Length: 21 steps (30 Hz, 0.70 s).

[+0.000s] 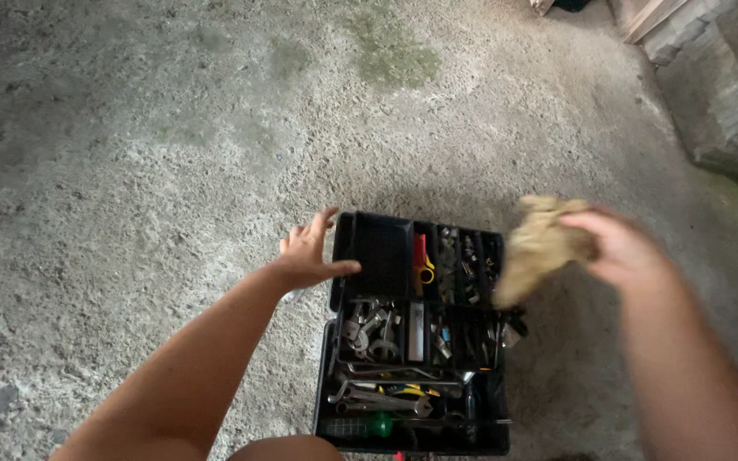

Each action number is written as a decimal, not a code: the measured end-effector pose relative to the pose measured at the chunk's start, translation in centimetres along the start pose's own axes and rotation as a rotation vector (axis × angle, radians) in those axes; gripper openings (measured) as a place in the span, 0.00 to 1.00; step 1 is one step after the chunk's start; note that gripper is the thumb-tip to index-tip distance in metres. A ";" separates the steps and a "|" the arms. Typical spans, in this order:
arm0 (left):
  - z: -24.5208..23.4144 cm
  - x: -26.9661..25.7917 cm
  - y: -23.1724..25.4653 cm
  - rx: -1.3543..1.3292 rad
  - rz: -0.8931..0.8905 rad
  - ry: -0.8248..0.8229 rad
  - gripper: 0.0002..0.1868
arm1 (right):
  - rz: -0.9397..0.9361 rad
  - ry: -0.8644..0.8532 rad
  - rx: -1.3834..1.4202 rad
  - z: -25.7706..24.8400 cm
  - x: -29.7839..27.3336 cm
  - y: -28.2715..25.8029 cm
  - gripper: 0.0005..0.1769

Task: The person sits on the floor and organizes a black toolbox by removing small metal parts, wiping them with a cloth, and placing them back into compartments. The person repeatedly picks up, wipes, and repositions items within the toolbox.

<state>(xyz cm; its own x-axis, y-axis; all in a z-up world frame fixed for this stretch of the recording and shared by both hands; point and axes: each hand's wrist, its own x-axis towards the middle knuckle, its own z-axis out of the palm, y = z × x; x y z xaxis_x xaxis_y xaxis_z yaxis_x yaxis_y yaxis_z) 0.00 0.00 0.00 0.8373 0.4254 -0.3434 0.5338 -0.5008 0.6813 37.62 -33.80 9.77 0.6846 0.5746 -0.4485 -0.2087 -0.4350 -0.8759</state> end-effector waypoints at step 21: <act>3.8 4.0 1.1 0.059 0.036 0.309 0.38 | -0.452 -0.136 -0.814 22.8 5.4 -1.4 0.13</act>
<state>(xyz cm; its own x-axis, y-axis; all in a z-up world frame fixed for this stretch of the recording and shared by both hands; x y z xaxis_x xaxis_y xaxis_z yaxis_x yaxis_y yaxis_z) 4.36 -1.70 -3.12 0.7852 0.6109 -0.1013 0.5180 -0.5584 0.6479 25.63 -14.28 4.51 0.4836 0.8609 -0.1582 0.6446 -0.4725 -0.6011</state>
